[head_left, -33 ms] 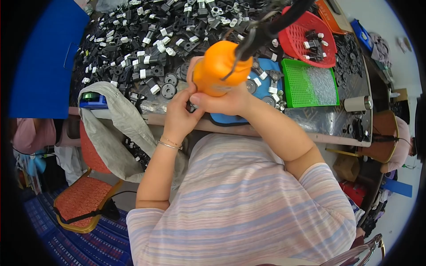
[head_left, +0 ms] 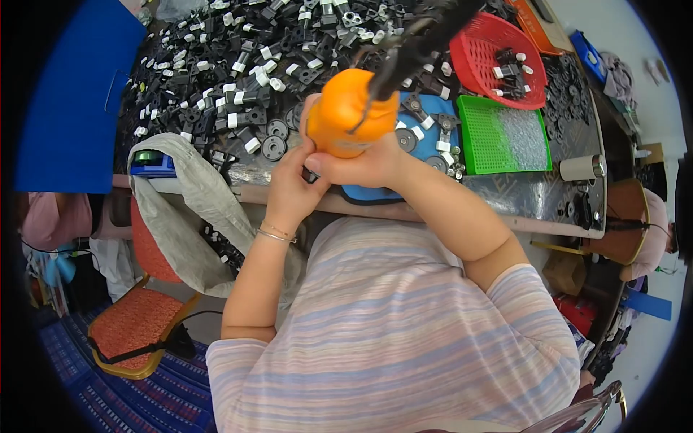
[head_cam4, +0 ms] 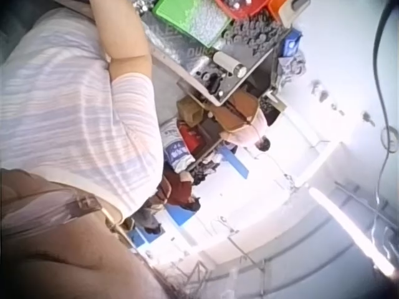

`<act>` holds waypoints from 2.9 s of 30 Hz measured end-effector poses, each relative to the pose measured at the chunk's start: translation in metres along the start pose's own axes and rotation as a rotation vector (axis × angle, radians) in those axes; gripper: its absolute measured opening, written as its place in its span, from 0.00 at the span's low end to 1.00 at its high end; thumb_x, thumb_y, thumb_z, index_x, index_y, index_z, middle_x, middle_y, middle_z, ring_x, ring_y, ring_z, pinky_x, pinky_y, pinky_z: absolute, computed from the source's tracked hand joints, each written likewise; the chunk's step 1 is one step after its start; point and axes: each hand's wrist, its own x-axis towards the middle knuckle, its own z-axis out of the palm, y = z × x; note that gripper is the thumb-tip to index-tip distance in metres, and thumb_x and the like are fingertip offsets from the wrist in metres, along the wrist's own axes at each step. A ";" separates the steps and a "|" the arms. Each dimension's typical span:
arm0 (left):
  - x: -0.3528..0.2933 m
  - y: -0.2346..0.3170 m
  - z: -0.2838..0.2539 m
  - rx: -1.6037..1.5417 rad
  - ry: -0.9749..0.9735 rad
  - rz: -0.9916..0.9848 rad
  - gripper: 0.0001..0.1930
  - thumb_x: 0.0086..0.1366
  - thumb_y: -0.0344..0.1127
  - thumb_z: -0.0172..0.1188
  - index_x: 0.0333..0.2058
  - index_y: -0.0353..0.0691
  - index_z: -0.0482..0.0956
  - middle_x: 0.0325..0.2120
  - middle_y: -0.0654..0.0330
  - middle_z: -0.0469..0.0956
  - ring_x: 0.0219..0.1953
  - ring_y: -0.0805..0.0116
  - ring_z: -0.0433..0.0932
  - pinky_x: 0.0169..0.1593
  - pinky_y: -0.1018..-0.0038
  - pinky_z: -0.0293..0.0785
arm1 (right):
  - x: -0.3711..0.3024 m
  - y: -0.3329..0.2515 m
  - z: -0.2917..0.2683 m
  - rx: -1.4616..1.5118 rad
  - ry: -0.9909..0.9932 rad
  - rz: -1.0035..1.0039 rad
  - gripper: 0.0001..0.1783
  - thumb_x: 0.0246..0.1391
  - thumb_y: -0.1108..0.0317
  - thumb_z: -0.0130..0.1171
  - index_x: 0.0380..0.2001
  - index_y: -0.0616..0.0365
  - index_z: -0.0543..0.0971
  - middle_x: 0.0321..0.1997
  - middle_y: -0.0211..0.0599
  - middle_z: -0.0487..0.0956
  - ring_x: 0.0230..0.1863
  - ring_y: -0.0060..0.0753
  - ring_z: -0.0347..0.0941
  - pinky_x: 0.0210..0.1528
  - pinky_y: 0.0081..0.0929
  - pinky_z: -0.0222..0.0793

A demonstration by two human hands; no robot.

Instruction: Assembling small plastic and metal components using an electric screwdriver.

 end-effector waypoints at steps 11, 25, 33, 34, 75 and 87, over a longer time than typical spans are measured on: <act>-0.016 0.011 0.009 -0.007 0.130 -0.057 0.22 0.42 0.32 0.71 0.36 0.32 0.74 0.34 0.57 0.75 0.25 0.71 0.72 0.28 0.78 0.71 | -0.004 -0.043 -0.025 0.089 0.233 -0.074 0.12 0.40 0.75 0.59 0.31 0.59 0.69 0.31 0.38 0.68 0.29 0.27 0.68 0.30 0.22 0.65; -0.009 0.001 -0.022 0.400 0.254 0.034 0.17 0.46 0.35 0.68 0.34 0.34 0.75 0.35 0.52 0.72 0.39 0.53 0.71 0.42 0.65 0.68 | -0.078 -0.091 -0.085 0.124 0.429 -0.184 0.15 0.49 0.65 0.54 0.39 0.58 0.67 0.36 0.35 0.63 0.28 0.25 0.62 0.33 0.25 0.61; 0.012 0.010 -0.001 0.250 0.099 0.138 0.20 0.45 0.32 0.68 0.38 0.34 0.74 0.40 0.51 0.72 0.42 0.51 0.70 0.46 0.66 0.68 | -0.075 -0.086 -0.080 0.033 0.423 -0.165 0.16 0.48 0.66 0.55 0.38 0.58 0.67 0.36 0.38 0.64 0.28 0.26 0.63 0.33 0.25 0.62; 0.016 0.012 0.003 0.223 0.074 0.147 0.21 0.45 0.32 0.68 0.39 0.34 0.74 0.41 0.51 0.72 0.43 0.51 0.70 0.47 0.66 0.68 | -0.076 -0.087 -0.082 0.010 0.419 -0.170 0.16 0.48 0.64 0.56 0.39 0.59 0.67 0.36 0.38 0.64 0.28 0.27 0.64 0.32 0.25 0.62; 0.102 0.038 0.040 0.417 -0.281 0.212 0.22 0.40 0.39 0.70 0.37 0.46 0.79 0.39 0.63 0.73 0.47 0.60 0.68 0.51 0.62 0.57 | -0.104 -0.114 -0.116 0.048 0.557 -0.129 0.28 0.45 0.55 0.59 0.45 0.59 0.67 0.39 0.39 0.64 0.30 0.30 0.65 0.33 0.27 0.60; 0.113 0.033 0.050 0.284 -0.365 0.216 0.22 0.39 0.34 0.71 0.37 0.40 0.79 0.40 0.59 0.74 0.44 0.55 0.70 0.48 0.66 0.67 | -0.110 -0.115 -0.119 0.049 0.555 -0.152 0.28 0.45 0.55 0.59 0.45 0.60 0.66 0.39 0.39 0.64 0.30 0.30 0.65 0.33 0.27 0.60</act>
